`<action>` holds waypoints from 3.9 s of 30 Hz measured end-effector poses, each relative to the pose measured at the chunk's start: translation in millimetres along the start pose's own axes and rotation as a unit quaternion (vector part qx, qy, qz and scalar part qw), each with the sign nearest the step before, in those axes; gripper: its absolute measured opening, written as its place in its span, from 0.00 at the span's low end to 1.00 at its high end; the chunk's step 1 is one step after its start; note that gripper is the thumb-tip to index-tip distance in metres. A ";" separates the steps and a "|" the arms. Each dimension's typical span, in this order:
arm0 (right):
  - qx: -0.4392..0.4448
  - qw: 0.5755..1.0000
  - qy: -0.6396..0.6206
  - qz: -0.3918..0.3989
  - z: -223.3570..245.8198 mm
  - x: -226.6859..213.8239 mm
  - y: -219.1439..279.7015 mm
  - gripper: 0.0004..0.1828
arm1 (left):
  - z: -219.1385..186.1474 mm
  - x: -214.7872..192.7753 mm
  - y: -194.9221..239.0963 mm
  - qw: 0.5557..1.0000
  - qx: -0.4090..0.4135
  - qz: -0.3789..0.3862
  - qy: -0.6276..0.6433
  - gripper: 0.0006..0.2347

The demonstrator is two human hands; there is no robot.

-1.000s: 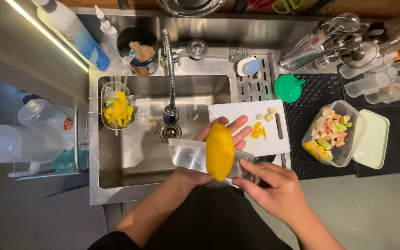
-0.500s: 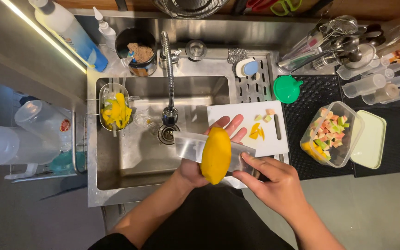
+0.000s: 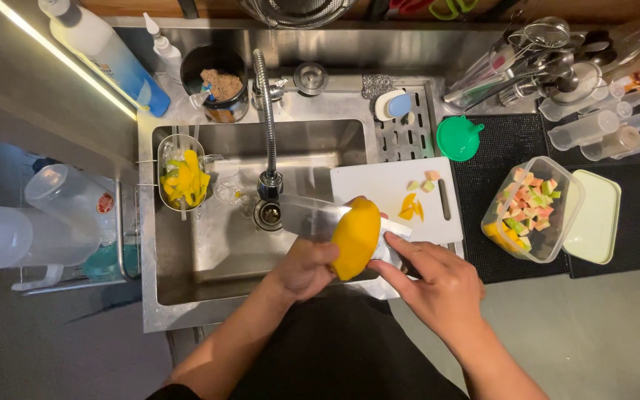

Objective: The person holds a mango over the sink and slices flesh off the pit with a knife on a white cutting board, cutting the flesh into small cubes. They transfer the cut mango pieces into a plastic container that already holds mixed cut fruit, and at the end pick up the container lid.

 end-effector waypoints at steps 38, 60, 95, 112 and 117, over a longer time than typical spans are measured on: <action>0.492 0.738 -0.460 0.044 -257.5 136.2 198.4 0.19 | 37.2 -218.4 -28.9 0.664 -0.057 -0.419 -0.617 0.24; 0.387 0.815 -0.409 0.134 -242.7 174.3 172.6 0.15 | 73.5 -167.2 -104.1 0.440 -0.370 -0.124 -0.809 0.32; 0.277 0.916 -0.022 0.288 -190.4 172.2 46.1 0.21 | 63.8 -156.8 -47.5 0.600 -0.161 -0.135 -0.772 0.23; 0.265 0.912 -0.057 0.308 -205.1 207.3 20.5 0.12 | 75.8 -169.4 -58.3 0.509 -0.268 -0.019 -0.818 0.25; 0.305 0.901 -0.095 0.292 -203.0 204.3 80.4 0.11 | 79.4 -177.3 -55.9 0.495 -0.271 -0.014 -0.826 0.26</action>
Point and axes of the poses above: each hand's wrist, its own y-axis away from the middle knuckle, its own x-axis out of the palm, z = x × y, the point moved 8 cm from there along -y, towards the middle knuckle, and after that the axes turned 15 degrees about z, right-handed, at the moved point
